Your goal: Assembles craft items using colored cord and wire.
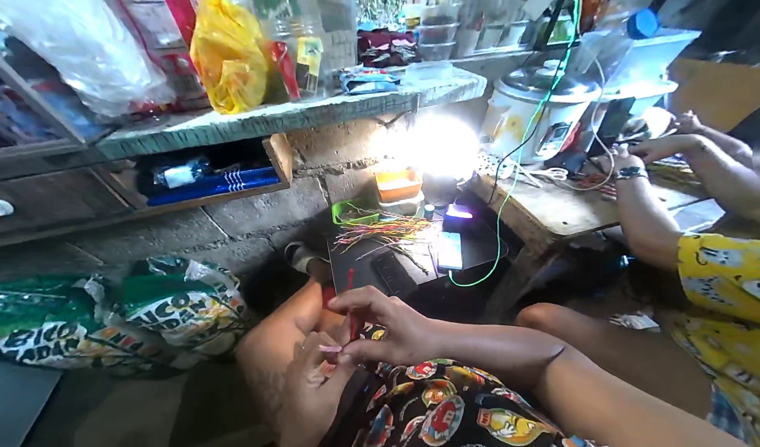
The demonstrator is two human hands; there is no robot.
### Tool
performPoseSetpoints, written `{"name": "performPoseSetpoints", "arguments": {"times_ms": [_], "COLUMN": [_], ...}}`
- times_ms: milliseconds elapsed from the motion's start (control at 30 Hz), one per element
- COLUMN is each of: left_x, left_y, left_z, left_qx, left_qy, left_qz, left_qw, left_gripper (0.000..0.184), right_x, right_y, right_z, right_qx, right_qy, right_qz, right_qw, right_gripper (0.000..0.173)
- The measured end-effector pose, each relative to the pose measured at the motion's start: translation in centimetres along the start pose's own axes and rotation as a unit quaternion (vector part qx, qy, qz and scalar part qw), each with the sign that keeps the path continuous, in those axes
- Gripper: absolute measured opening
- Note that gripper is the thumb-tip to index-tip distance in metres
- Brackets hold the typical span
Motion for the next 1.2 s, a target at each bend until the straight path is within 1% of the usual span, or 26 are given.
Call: {"name": "performPoseSetpoints", "arguments": {"times_ms": [33, 67, 100, 167, 200, 233, 300, 367, 433, 500, 600, 700, 767, 867, 933, 967, 1033, 1067, 1100, 1133, 1167, 1200], "left_x": [0.0, 0.0, 0.0, 0.2, 0.2, 0.1, 0.0, -0.2, -0.1, 0.3, 0.4, 0.6, 0.5, 0.3, 0.3, 0.3, 0.5, 0.6, 0.8, 0.9, 1.0, 1.1], "left_y": [0.0, 0.0, -0.1, -0.3, -0.5, -0.7, -0.8, -0.9, -0.9, -1.0, -1.0, -0.9, -1.1, -1.8, -1.9, -2.0, -2.2, -2.1, -2.1, -1.9, -1.7, -1.5], "left_z": [0.1, 0.2, 0.2, 0.2, 0.3, 0.5, 1.1, 1.0, 0.5, 0.3, 0.2, 0.4, 0.3, -0.6, -1.1, -1.2, -1.5, -1.8, -2.0, -2.0, -2.0, -1.9], "left_qx": [0.026, 0.032, 0.021, -0.044, -0.075, -0.099, -0.14, -0.173, -0.172, -0.169, -0.176, -0.145, -0.116, -0.107, -0.096, -0.074, -0.005, 0.03, 0.053, 0.064, 0.065, 0.061], "left_qy": [-0.005, -0.01, -0.01, -0.003, 0.005, 0.005, -0.007, 0.006, 0.019, 0.006, 0.008, -0.006, 0.004, 0.062, 0.074, 0.074, 0.081, 0.082, 0.078, 0.068, 0.057, 0.049], "left_qz": [0.019, 0.02, 0.002, -0.08, -0.127, -0.165, -0.201, -0.199, -0.201, -0.221, -0.224, -0.197, -0.195, -0.218, -0.216, -0.202, -0.173, -0.161, -0.154, -0.149, -0.143, -0.139], "left_qw": [0.999, 0.999, 1.0, 0.996, 0.989, 0.981, 0.97, 0.965, 0.964, 0.96, 0.959, 0.97, 0.974, 0.968, 0.969, 0.974, 0.982, 0.983, 0.984, 0.984, 0.986, 0.987], "left_gripper": [0.015, 0.016, 0.015, 0.012, 0.012, 0.012, 0.015, 0.017, 0.015, 0.013, 0.009, 0.007, 0.009, 0.015, 0.024, 0.026, 0.023, 0.022, 0.022, 0.022, 0.023, 0.023], "right_x": [-0.1, -0.2, -0.1, 0.4, 0.7, 1.0, 1.3, 1.2, 1.0, 0.7, 0.0, -0.3, -0.6, -1.2, -1.3, -1.4, -2.6, -3.7, -5.2, -7.2, -9.6, -12.5], "right_y": [0.1, 0.1, 0.2, 0.1, 0.0, -0.1, -0.5, -0.7, -0.8, -0.7, 0.0, 1.2, 1.3, 1.2, 1.7, 2.7, 6.1, 8.6, 11.7, 15.2, 18.9, 22.4], "right_z": [0.2, 0.2, 0.2, -0.1, -0.4, -0.7, -1.3, -1.7, -1.9, -1.5, -0.6, -0.3, -0.2, -0.2, 0.2, 0.6, 2.4, 3.3, 4.1, 4.6, 4.6, 3.9], "right_qx": [-0.001, 0.002, 0.003, 0.006, 0.006, 0.006, 0.011, 0.008, -0.012, -0.032, -0.028, -0.018, -0.015, -0.033, -0.069, -0.098, -0.154, -0.189, -0.231, -0.292, -0.374, -0.464], "right_qy": [-0.013, -0.027, -0.035, -0.03, -0.019, -0.007, 0.009, 0.02, 0.021, 0.026, 0.017, 0.0, -0.004, -0.002, -0.017, -0.061, -0.208, -0.268, -0.31, -0.332, -0.331, -0.319], "right_qz": [0.008, 0.013, 0.017, 0.004, -0.013, -0.028, -0.055, -0.064, -0.076, -0.081, -0.053, -0.017, -0.007, 0.001, -0.002, -0.001, -0.004, 0.005, 0.021, 0.041, 0.06, 0.081], "right_qw": [1.0, 1.0, 0.999, 1.0, 1.0, 1.0, 0.998, 0.998, 0.997, 0.996, 0.998, 1.0, 1.0, 0.999, 0.997, 0.993, 0.966, 0.945, 0.922, 0.896, 0.864, 0.822], "right_gripper": [0.061, 0.068, 0.075, 0.085, 0.086, 0.086, 0.083, 0.079, 0.075, 0.073, 0.081, 0.085, 0.083, 0.08, 0.085, 0.09, 0.1, 0.097, 0.091, 0.084, 0.08, 0.076]}}
Point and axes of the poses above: each hand's wrist, its own x-axis towards the middle knuckle, its own y-axis out of the back of the hand, z = x × y, the point moved 9 cm from there along x, towards the middle knuckle, and after that the axes turned 11 degrees about y, right-handed, at the moved point
